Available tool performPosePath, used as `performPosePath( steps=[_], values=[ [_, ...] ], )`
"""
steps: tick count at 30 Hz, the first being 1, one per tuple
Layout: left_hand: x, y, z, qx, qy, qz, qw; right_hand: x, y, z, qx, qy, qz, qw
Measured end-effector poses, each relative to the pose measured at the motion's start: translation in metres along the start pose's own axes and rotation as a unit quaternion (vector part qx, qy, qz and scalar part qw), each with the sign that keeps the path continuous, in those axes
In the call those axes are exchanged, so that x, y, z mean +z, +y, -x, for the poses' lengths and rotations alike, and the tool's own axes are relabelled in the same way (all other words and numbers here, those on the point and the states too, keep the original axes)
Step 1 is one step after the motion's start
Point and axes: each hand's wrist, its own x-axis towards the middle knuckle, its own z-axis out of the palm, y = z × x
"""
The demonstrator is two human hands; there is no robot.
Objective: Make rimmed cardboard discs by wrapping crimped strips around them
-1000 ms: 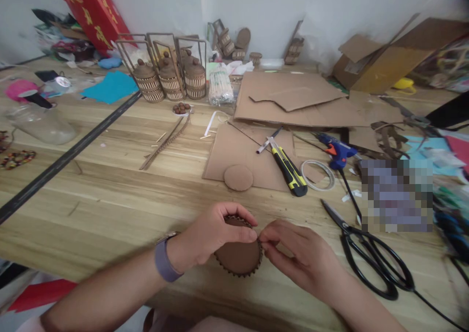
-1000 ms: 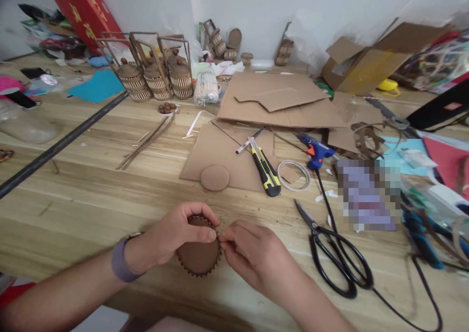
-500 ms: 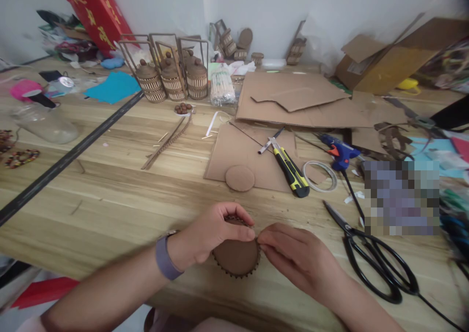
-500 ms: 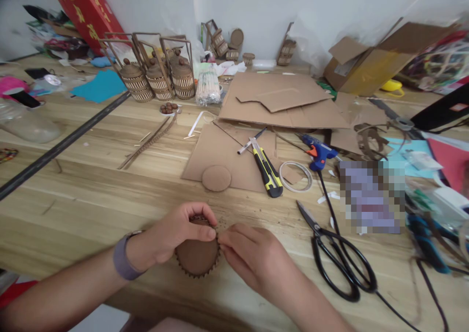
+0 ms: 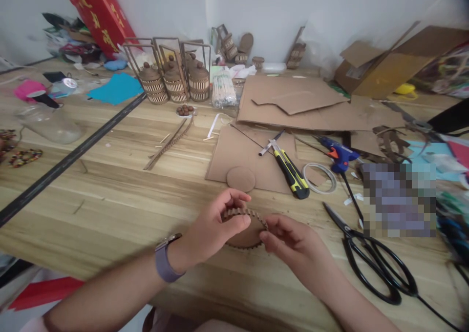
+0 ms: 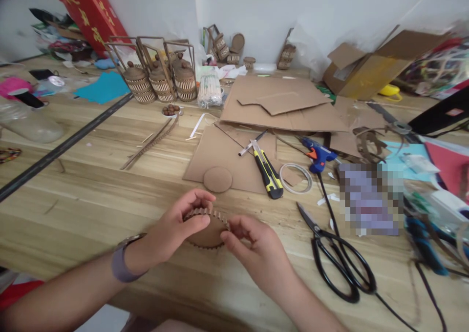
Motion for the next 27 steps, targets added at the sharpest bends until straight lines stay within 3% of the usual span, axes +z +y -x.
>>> performPosePath(
  steps=[2,5,9,15,21,27],
  values=[
    [0.000,-0.005,0.000,0.022,-0.019,0.075,0.997,-0.003,-0.001,0.001,-0.093,0.063,0.059,0.992],
    [-0.001,-0.009,0.001,0.026,-0.046,0.186,0.981,-0.008,-0.003,0.004,-0.251,0.141,0.167,0.943],
    [-0.001,-0.006,0.003,0.001,-0.101,0.214,0.972,-0.005,-0.004,0.008,-0.324,0.157,0.235,0.903],
    [-0.002,-0.006,0.002,0.044,-0.080,0.165,0.982,-0.003,-0.002,0.009,-0.326,0.134,0.208,0.912],
    [-0.002,-0.010,0.003,0.084,-0.044,0.138,0.986,0.003,0.003,0.004,-0.213,0.135,0.167,0.953],
    [0.001,-0.007,0.007,0.109,-0.038,0.118,0.986,0.011,0.012,0.004,-0.181,0.103,0.156,0.965]
  ],
)
